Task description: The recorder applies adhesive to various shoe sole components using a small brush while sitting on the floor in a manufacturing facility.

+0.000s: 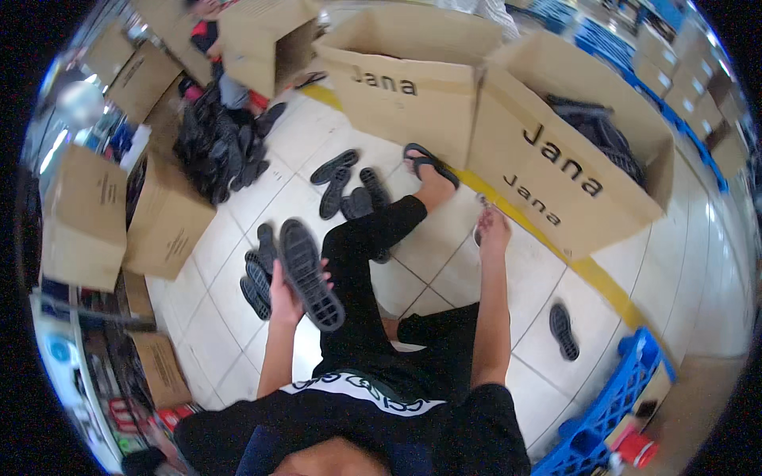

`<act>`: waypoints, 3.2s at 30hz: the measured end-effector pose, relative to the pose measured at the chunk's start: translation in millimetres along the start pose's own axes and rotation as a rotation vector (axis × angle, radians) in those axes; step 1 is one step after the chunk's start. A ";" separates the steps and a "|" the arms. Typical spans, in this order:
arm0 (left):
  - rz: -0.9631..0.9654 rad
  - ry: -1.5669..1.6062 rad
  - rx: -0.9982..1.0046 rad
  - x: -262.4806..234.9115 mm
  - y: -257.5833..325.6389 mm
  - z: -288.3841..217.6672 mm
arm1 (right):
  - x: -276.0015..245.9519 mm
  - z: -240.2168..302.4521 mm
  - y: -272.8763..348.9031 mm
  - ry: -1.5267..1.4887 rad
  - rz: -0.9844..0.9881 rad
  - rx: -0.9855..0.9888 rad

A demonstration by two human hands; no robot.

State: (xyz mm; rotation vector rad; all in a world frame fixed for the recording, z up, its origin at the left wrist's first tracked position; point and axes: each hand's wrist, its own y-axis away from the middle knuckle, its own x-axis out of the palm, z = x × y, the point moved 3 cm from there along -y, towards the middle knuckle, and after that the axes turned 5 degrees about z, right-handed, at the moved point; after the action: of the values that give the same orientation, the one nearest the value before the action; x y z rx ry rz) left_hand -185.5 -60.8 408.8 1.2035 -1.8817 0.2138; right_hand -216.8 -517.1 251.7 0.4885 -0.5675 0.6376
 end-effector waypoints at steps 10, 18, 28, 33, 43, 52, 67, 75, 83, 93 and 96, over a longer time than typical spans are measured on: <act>0.365 -0.213 -0.036 90.2 -14.1 43.3 | 179.8 42.6 217.1 -0.148 0.386 0.299; 0.461 -0.210 -0.105 93.8 -3.2 67.3 | 197.3 60.6 238.6 -0.148 0.368 0.165; 0.480 -0.143 -0.069 95.4 4.8 76.0 | 200.3 70.8 251.0 -0.149 0.349 0.128; 0.457 -0.160 -0.050 88.4 2.9 81.9 | 197.7 67.8 252.4 -0.127 0.348 0.144; 0.489 -0.175 -0.042 104.7 7.5 65.4 | 197.8 84.2 263.1 0.218 0.561 -0.017; 0.512 -0.015 0.030 130.1 2.6 18.6 | 192.5 99.6 309.6 1.086 0.933 -0.428; 0.456 0.069 -0.124 126.5 -0.5 21.0 | 208.9 149.5 289.7 1.297 0.762 -0.989; 0.530 0.055 -0.229 133.5 3.7 39.5 | 238.9 150.0 248.6 1.456 0.816 -1.258; 0.536 -0.022 -0.238 131.8 5.8 45.7 | 236.4 148.2 243.6 1.628 0.834 -1.415; 0.317 -0.105 -0.148 125.7 -1.0 41.7 | 195.3 93.5 259.7 1.981 0.852 -1.017; 0.343 -0.098 -0.111 116.9 -8.9 39.4 | 184.8 100.2 283.5 1.845 0.930 -1.044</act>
State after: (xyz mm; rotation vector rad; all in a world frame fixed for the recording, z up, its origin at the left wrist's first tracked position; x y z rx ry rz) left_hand -219.2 -163.7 468.6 0.8245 -2.1504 0.2361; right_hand -317.1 -300.0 511.3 -1.4129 0.7644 1.2042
